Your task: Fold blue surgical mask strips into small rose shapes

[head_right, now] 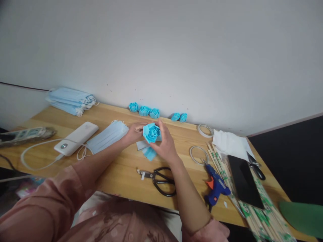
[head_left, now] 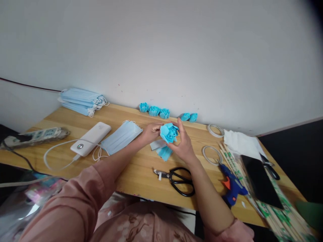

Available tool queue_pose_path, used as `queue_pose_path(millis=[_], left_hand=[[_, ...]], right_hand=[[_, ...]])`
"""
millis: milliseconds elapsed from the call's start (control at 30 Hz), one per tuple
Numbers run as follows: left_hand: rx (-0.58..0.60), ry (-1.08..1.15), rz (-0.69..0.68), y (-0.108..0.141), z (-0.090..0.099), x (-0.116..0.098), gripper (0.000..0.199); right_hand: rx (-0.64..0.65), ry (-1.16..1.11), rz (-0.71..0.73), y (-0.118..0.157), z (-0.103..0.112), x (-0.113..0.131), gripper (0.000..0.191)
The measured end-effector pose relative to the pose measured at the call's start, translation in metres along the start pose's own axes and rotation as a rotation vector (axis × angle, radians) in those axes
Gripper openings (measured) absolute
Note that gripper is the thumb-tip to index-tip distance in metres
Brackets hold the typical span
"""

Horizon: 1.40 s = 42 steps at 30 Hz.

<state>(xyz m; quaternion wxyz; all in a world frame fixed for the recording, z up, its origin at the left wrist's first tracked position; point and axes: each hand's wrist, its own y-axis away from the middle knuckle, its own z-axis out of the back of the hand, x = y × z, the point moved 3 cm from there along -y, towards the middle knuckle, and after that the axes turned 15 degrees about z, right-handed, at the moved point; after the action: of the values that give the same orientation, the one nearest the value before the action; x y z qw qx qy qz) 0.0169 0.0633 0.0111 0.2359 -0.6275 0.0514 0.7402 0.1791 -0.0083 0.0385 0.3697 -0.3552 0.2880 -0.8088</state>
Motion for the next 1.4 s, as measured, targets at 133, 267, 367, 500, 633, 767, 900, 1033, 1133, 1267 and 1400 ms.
queue_pose_path(millis=[133,267,367,500,633,767,900,1033,1133,1267,1400], left_hand=[[0.001,-0.073,-0.116,0.0,-0.001,-0.002,0.029],[-0.033,-0.236,-0.224,0.0,-0.001,-0.004,0.025],[-0.15,-0.433,-0.242,-0.004,0.011,-0.002,0.024],[-0.438,-0.76,0.084,-0.013,0.049,0.015,0.042],[-0.436,-0.934,0.285,-0.018,0.074,0.03,0.044],[-0.439,-0.97,0.227,-0.016,0.07,0.026,0.041],[-0.311,-0.931,0.24,-0.01,0.053,0.02,0.041],[-0.119,-0.959,0.323,-0.006,0.041,0.026,0.04],[-0.047,-0.98,0.287,-0.007,0.039,0.033,0.04],[-0.038,-0.991,0.279,-0.008,0.042,0.038,0.04],[-0.019,-0.988,0.283,-0.008,0.04,0.037,0.042]], right_hand=[[-0.031,0.044,-0.005,0.002,-0.002,-0.002,0.092],[-0.087,0.057,-0.055,0.005,0.0,-0.006,0.076],[-0.238,0.026,-0.15,0.007,0.008,-0.012,0.079],[-0.49,-0.03,-0.269,0.009,0.02,-0.02,0.088],[-0.593,-0.005,-0.256,0.006,0.025,-0.023,0.091],[-0.623,0.067,-0.222,0.006,0.027,-0.029,0.09],[-0.627,0.145,-0.24,0.007,0.034,-0.038,0.087],[-0.66,0.168,-0.3,0.0,0.047,-0.053,0.086],[-0.593,0.168,-0.327,-0.012,0.055,-0.069,0.082],[-0.499,0.245,-0.395,-0.027,0.053,-0.098,0.073],[-0.413,0.258,-0.457,-0.036,0.037,-0.124,0.064]])
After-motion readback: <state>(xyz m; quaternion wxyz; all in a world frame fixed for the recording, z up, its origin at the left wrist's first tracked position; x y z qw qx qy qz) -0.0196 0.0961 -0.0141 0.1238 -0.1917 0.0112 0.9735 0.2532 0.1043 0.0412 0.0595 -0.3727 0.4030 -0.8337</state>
